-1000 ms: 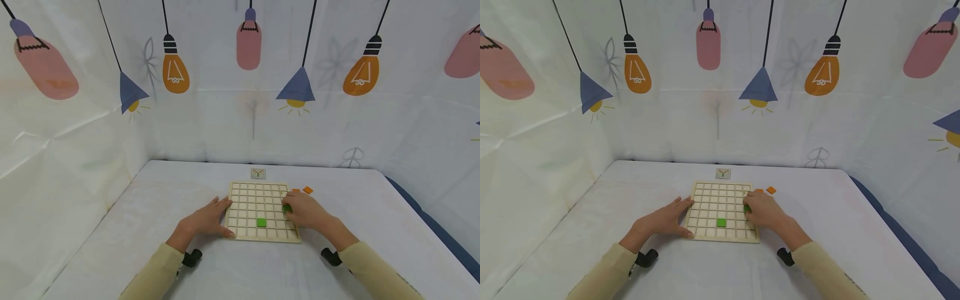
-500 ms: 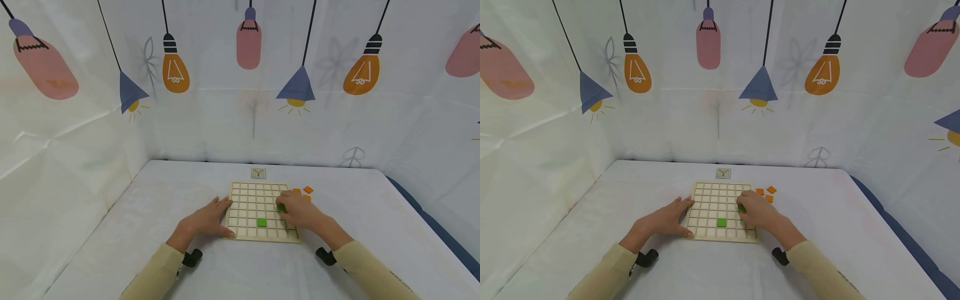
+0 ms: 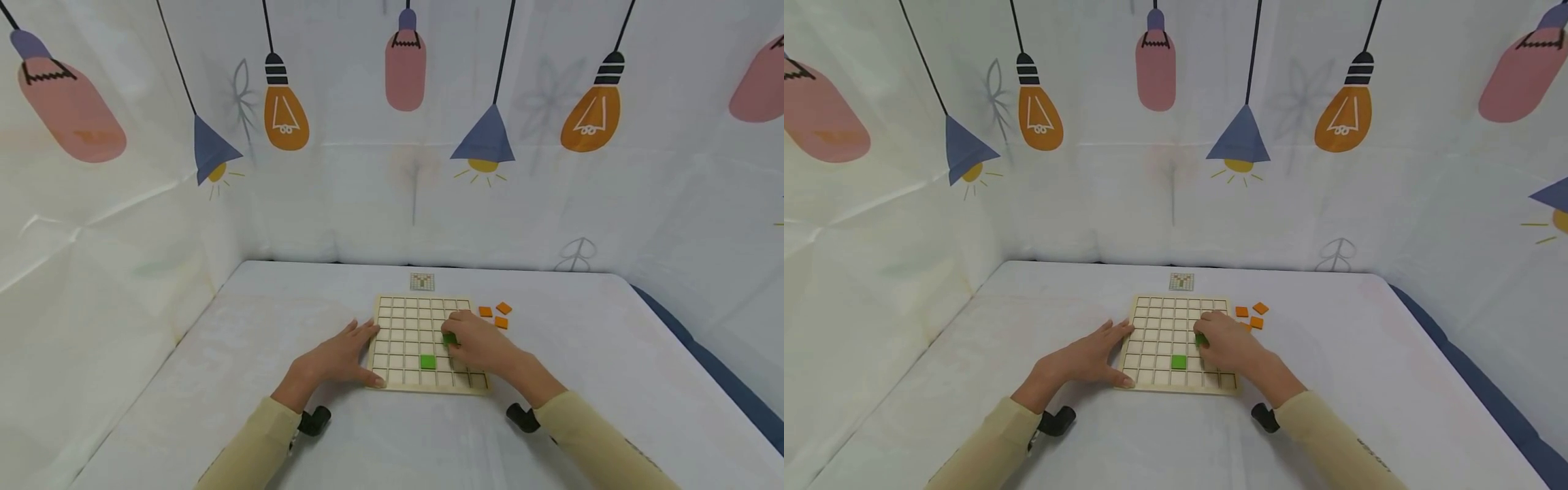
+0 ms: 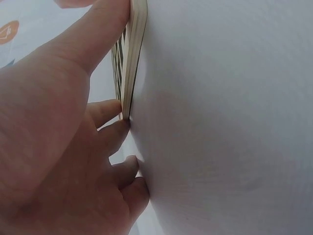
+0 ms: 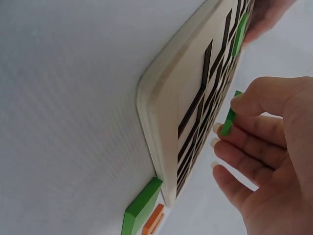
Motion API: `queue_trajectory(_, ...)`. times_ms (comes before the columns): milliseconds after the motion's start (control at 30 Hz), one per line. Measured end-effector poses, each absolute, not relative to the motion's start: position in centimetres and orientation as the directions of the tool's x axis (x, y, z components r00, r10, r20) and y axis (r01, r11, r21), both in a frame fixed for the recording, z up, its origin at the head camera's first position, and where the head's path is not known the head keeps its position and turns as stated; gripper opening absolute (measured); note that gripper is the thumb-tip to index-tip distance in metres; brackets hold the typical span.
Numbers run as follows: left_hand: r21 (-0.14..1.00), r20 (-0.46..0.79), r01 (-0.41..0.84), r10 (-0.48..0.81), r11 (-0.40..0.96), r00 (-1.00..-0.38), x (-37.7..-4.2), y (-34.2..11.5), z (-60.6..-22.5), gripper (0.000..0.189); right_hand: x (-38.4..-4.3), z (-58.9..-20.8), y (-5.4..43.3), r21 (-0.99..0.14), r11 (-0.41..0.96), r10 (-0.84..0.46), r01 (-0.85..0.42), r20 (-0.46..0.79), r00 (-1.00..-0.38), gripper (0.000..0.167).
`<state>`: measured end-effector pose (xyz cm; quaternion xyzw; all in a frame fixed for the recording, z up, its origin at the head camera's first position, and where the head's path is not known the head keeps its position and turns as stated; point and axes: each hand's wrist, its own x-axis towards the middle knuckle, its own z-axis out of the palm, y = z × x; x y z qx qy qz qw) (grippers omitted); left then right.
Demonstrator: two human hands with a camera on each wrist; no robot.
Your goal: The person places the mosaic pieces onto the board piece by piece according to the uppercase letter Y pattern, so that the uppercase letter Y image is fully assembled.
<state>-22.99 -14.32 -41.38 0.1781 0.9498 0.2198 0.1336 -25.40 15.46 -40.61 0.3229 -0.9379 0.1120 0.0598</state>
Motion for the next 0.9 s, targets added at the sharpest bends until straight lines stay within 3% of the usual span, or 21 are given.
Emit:
queue_trajectory(300, 0.467, -0.164, 0.290, 0.404, 0.835, -0.900, -23.0, -14.4, -41.3, 0.110, -25.1, -40.7, 14.9, -0.178, 0.738, -0.615, -0.651, 0.218, -0.758, 0.014)
queue_trajectory(733, 0.466, -0.175, 0.280, 0.398, 0.839, -0.900, -22.9, -14.5, -41.3, 0.109, -24.9, -40.7, 13.3, -0.228, 0.753, -0.599, -0.617, 0.149, -0.787, 0.017)
queue_trajectory(900, 0.468, -0.177, 0.279, 0.398, 0.839, -0.900, -23.0, -14.5, -41.4, 0.109, -24.8, -40.6, 12.8, -0.195, 0.753, -0.609, -0.629, 0.157, -0.778, 0.016)
